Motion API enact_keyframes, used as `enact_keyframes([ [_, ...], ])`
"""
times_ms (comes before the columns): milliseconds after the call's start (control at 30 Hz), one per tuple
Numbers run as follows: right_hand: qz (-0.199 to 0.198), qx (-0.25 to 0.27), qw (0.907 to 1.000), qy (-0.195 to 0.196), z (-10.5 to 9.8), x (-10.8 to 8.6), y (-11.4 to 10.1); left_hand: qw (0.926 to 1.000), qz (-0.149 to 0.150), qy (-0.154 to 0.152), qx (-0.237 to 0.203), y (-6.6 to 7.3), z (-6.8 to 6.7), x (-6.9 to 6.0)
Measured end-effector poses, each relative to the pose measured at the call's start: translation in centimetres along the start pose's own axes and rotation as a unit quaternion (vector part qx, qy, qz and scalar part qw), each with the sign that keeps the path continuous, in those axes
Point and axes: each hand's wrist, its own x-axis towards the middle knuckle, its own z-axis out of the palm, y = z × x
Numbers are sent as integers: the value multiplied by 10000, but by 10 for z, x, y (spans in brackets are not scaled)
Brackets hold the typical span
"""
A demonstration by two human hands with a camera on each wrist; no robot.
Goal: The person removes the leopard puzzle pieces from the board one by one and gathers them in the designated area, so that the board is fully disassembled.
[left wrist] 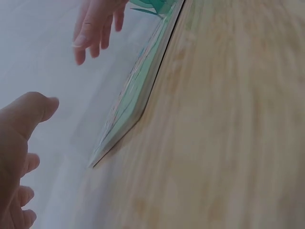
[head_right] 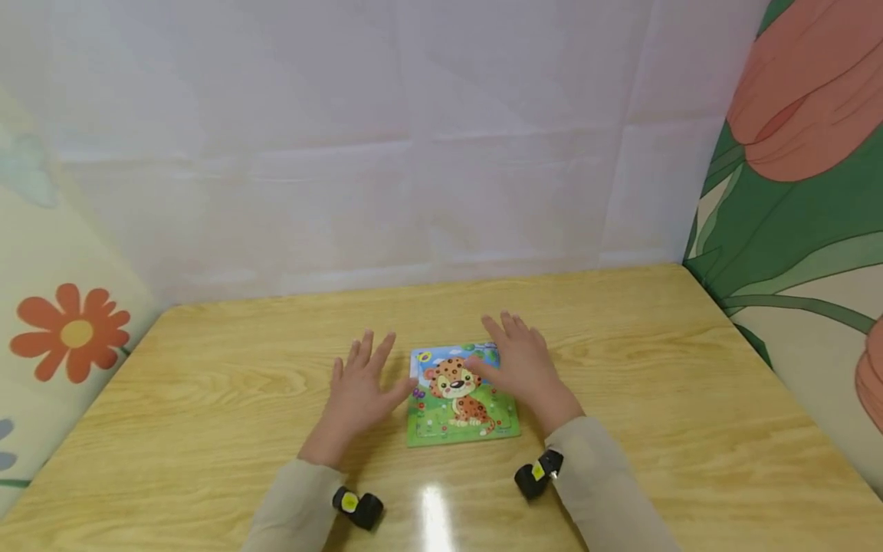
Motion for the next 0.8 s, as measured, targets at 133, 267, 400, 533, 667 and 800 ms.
enact_keyframes([
  [133, -368, 286, 9988, -137, 1, 9, -7, 9992, 302, -179, -210, -4, 2, 0],
  [267, -634, 593, 9953, -417, 2, 16, -12, 9959, 609, -415, -517, -8, 2, 0],
  [400, -726, 870, 9906, -768, 5, 22, -14, 9914, 791, -702, -770, -12, 1, 1],
  [533, -682, 963, 9879, -1004, 10, 27, -13, 9882, 951, -949, -732, -16, 0, 2],
  [667, -737, 1069, 9855, -1091, 14, 32, -13, 9854, 1031, -1188, -650, -19, -2, 4],
  [800, -825, 1199, 9831, -1115, 17, 38, -15, 9817, 1136, -1358, -706, -22, -6, 6],
])
